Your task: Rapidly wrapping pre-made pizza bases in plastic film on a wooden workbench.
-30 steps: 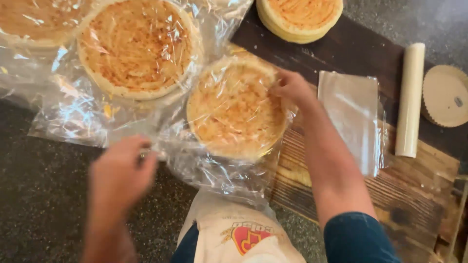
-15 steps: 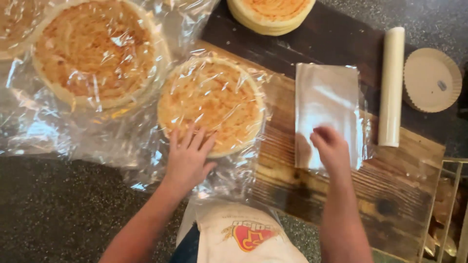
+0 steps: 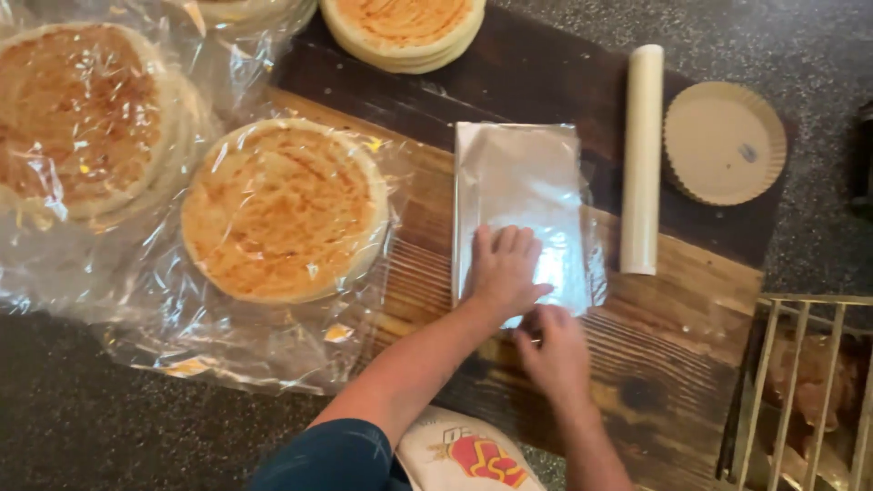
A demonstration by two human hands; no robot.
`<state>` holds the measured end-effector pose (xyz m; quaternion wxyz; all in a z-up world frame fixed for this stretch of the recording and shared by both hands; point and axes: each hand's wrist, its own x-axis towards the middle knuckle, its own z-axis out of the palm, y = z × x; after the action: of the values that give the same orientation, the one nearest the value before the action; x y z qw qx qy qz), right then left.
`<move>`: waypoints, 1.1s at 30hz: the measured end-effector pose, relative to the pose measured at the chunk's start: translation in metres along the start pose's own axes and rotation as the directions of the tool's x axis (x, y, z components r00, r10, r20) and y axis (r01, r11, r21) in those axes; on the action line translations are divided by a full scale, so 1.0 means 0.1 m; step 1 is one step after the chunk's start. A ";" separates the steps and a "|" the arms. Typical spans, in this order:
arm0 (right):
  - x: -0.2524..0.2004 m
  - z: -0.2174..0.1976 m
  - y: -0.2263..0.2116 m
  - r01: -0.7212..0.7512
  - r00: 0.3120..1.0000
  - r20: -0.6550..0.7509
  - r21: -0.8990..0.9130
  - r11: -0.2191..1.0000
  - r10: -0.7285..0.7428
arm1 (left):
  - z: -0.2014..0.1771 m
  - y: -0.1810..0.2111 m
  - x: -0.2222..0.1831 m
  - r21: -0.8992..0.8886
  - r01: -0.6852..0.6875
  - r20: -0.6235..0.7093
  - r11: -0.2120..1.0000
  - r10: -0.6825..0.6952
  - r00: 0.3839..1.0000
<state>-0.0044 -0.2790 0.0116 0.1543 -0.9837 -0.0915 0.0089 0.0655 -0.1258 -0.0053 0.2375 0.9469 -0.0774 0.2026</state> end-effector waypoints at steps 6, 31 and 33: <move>0.09 -0.48 -0.03 -0.164 0.956 0.288 0.369 0.915 0.055 | 0.02 -0.13 0.03 0.198 0.035 0.276 0.980 -0.090 0.957; 1.06 -0.59 -0.39 -0.341 0.915 0.373 0.512 0.789 0.153 | -0.90 -0.06 0.52 -0.517 0.792 0.698 0.325 -0.376 0.610; 1.04 -0.58 -0.37 -0.346 0.918 0.378 0.618 0.706 0.120 | -0.89 -0.10 0.51 -0.540 0.799 0.693 0.265 -0.398 0.600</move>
<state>0.0938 -0.2430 0.0796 0.4807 -0.8498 0.0217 0.2151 0.0829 -0.0766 0.0837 0.6827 0.6888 0.1660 -0.1785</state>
